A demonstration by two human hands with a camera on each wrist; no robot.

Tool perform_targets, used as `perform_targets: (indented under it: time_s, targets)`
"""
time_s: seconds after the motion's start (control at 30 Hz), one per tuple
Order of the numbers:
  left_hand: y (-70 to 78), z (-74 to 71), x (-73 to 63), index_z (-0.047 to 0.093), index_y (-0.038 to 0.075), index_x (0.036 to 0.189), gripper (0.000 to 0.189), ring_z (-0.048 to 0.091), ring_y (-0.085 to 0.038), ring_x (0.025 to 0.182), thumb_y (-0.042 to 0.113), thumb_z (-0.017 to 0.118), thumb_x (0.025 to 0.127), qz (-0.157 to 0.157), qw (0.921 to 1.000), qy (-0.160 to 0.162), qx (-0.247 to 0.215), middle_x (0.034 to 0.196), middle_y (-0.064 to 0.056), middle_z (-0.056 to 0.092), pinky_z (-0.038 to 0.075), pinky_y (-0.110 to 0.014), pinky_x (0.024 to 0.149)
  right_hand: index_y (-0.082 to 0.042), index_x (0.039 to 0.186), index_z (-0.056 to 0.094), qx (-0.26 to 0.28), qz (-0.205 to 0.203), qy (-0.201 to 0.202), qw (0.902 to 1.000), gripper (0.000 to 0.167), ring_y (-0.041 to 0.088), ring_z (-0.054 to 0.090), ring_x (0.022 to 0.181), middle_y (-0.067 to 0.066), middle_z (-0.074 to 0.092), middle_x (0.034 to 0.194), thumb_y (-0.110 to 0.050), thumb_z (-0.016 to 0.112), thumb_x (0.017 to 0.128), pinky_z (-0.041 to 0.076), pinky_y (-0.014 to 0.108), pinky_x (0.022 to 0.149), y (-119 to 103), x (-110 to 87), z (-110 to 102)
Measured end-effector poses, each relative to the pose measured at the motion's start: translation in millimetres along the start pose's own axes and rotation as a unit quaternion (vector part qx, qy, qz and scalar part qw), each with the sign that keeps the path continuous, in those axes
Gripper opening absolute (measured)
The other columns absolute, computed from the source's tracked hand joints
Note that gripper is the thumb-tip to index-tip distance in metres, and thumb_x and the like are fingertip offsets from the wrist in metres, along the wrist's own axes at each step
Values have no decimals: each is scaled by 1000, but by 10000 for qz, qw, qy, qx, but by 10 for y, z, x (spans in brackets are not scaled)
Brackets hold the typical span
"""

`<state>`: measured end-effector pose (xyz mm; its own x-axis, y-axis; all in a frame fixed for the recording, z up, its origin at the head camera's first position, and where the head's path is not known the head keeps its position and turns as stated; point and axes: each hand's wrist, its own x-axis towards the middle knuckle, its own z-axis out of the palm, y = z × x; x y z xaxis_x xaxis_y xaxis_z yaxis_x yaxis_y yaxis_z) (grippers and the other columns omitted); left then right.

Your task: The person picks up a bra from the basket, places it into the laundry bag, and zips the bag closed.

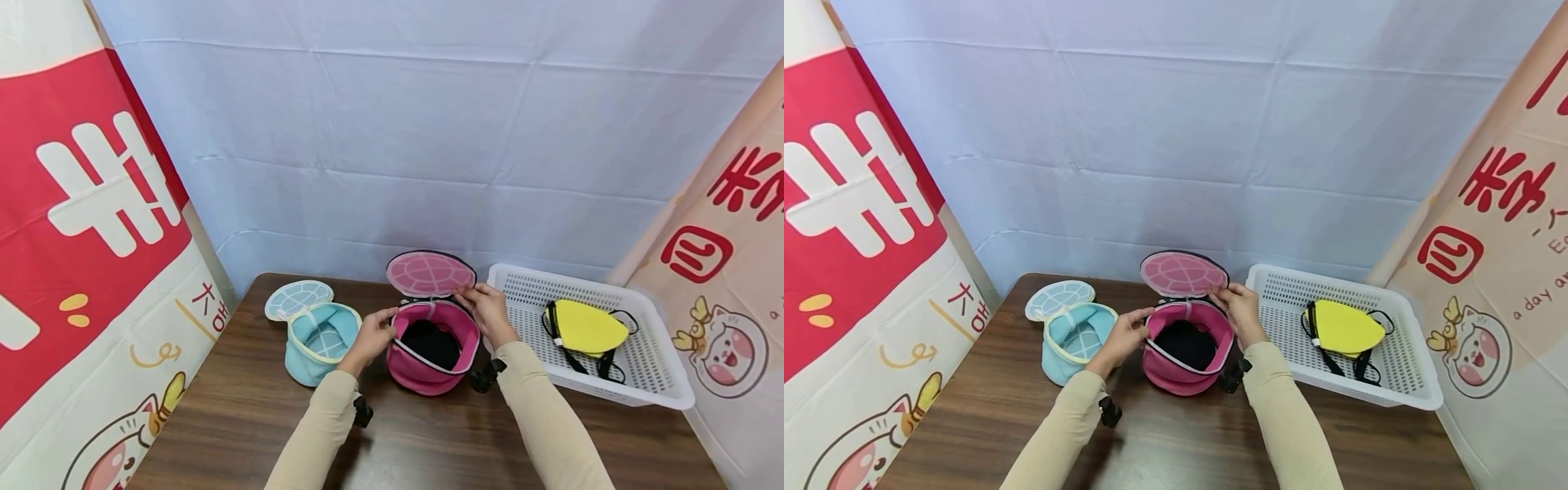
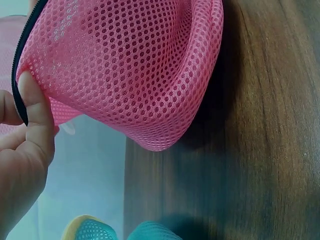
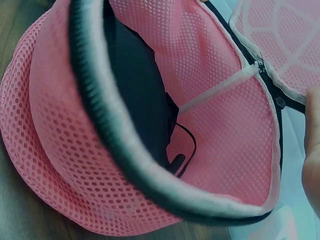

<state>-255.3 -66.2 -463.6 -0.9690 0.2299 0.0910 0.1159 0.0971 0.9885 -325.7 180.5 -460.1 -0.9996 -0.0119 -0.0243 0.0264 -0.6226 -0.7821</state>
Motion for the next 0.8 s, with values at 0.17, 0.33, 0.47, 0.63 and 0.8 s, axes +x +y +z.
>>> perform_targets:
  time_s: [0.17, 0.33, 0.47, 0.63, 0.8]
  targets:
    - [-14, -10, 11, 42, -18, 128, 49, 49, -13, 53, -13, 44, 80, -28, 9999, 60, -117, 74, -13, 53, 47, -31, 51, 1, 69, 65, -71, 42, -272, 9996, 35, 24, 67, 79, 12, 65, 78, 21, 43, 87, 46, 38, 84, -1, -36, -18]
    - [4, -17, 1, 41, -17, 130, 48, 51, -12, 51, -13, 43, 81, -106, 9997, 51, -231, 79, -25, 54, 47, -28, 51, 1, 71, 66, -114, 165, -447, 9988, 35, 23, 67, 79, 13, 66, 79, 20, 42, 88, 47, 37, 83, -16, -61, -44]
    - [8, -23, 3, 41, -17, 130, 48, 51, -13, 51, -12, 42, 82, -96, 9996, 53, -276, 77, -25, 54, 47, -27, 51, 0, 75, 69, -29, 355, -567, 9978, 36, 24, 67, 82, 14, 67, 82, 20, 42, 89, 46, 36, 84, -42, -68, -69]
    - [-7, -36, 5, 44, -16, 129, 46, 51, -14, 50, -12, 42, 83, -108, 9992, 58, -376, 78, -24, 52, 49, -32, 52, -4, 83, 72, -419, 519, -627, 9958, 39, 19, 66, 83, 10, 65, 89, 17, 40, 91, 48, 30, 82, -66, -77, -111]
    - [-17, -55, -20, 45, -13, 129, 43, 53, -16, 57, -11, 43, 86, -176, 9988, -19, -450, 91, -25, 53, 51, -38, 56, -5, 97, 71, -925, 711, -612, 9913, 40, 14, 65, 80, 6, 65, 92, 13, 36, 94, 51, 23, 71, -73, -87, -170]
